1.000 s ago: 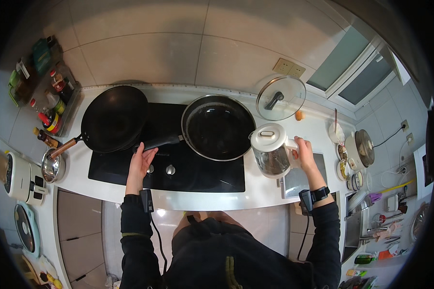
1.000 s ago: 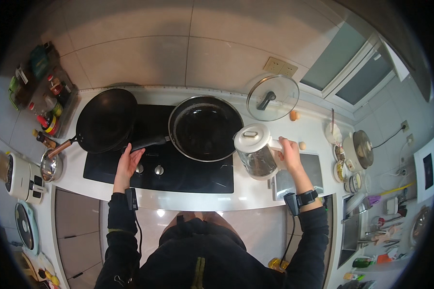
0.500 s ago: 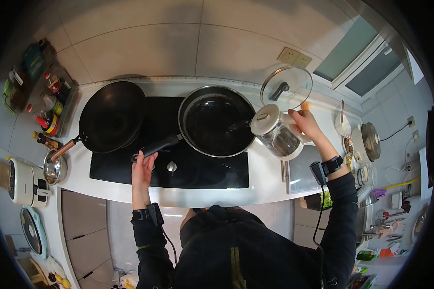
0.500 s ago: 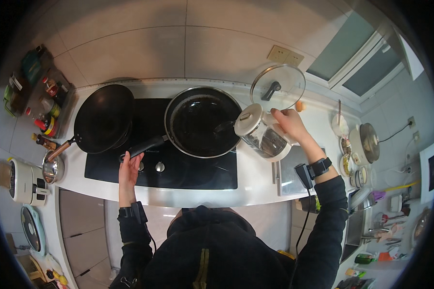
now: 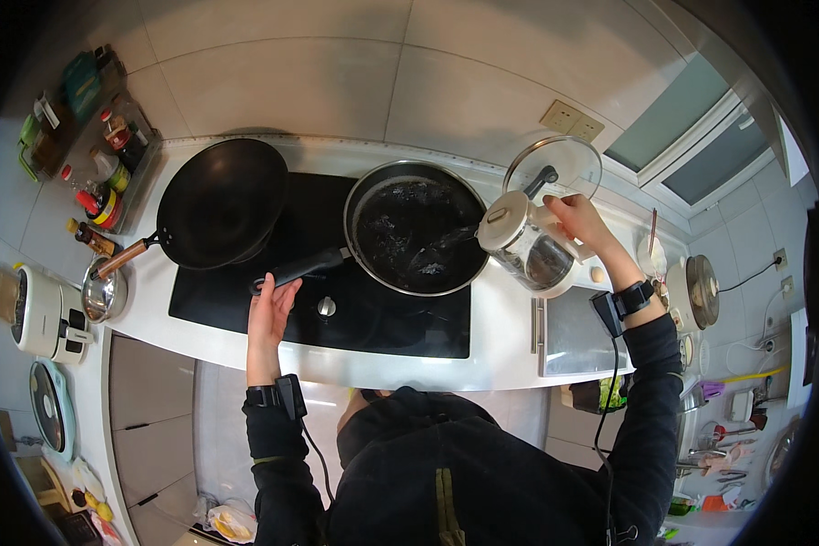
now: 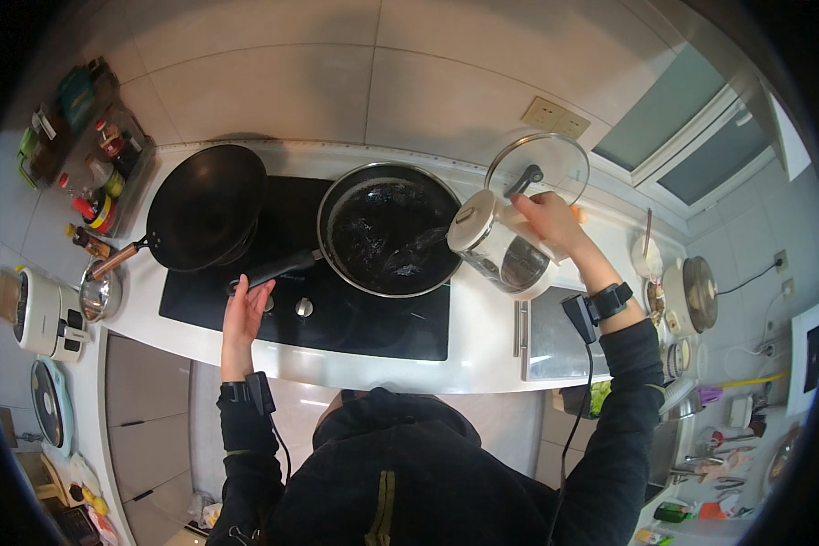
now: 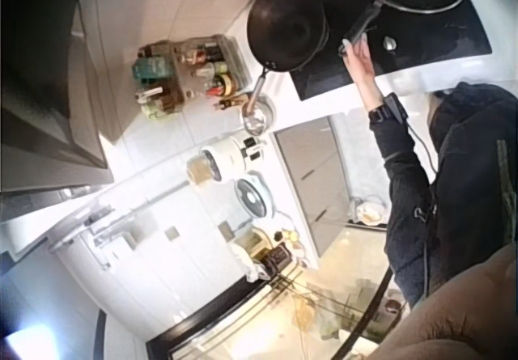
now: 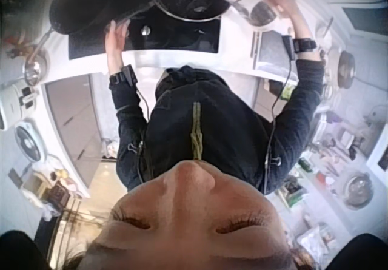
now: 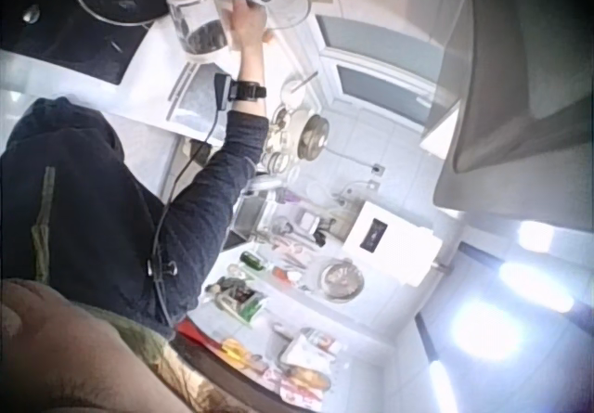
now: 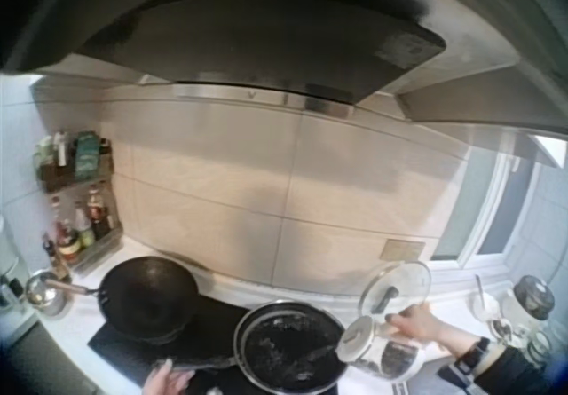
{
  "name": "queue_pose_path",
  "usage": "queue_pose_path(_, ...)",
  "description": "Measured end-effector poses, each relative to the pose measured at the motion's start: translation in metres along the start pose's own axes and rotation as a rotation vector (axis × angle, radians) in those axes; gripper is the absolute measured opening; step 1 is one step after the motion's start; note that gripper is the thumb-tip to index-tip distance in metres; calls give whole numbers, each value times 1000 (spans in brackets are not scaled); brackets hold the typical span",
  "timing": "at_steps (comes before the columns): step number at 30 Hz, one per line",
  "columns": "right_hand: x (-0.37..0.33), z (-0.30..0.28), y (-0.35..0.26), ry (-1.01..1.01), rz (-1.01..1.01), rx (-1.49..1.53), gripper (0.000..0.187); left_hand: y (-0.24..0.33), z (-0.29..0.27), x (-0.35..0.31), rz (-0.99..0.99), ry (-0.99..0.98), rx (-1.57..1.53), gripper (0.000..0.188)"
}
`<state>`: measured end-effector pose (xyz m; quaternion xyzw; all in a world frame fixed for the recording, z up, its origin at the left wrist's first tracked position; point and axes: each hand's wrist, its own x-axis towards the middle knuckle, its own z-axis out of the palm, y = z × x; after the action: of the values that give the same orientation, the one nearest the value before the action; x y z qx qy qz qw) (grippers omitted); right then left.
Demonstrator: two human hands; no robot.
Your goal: The person rinses a pot, pours water into it, and then retrieves a carrot. They peel the carrot over the sink, wash it, and grate it into a bowl using a handheld grater.
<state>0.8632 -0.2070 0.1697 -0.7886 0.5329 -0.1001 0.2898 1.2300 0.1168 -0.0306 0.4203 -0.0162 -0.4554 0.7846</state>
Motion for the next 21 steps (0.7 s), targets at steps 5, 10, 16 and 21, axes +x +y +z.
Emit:
queue_pose_path(5,13,-2,-11,-27,-52,-10,56,0,-3,1,-17,9,0,35)
queue_pose_path(10,20,-7,-24,-57,-67,-123,57,0,-3,1,-18,13,1,35)
queue_pose_path(16,28,-5,-43,-52,-51,-183,57,0,-2,0,-12,5,11,36)
queue_pose_path(21,31,-4,-57,-77,-58,-215,57,1,0,-1,-13,27,28,36)
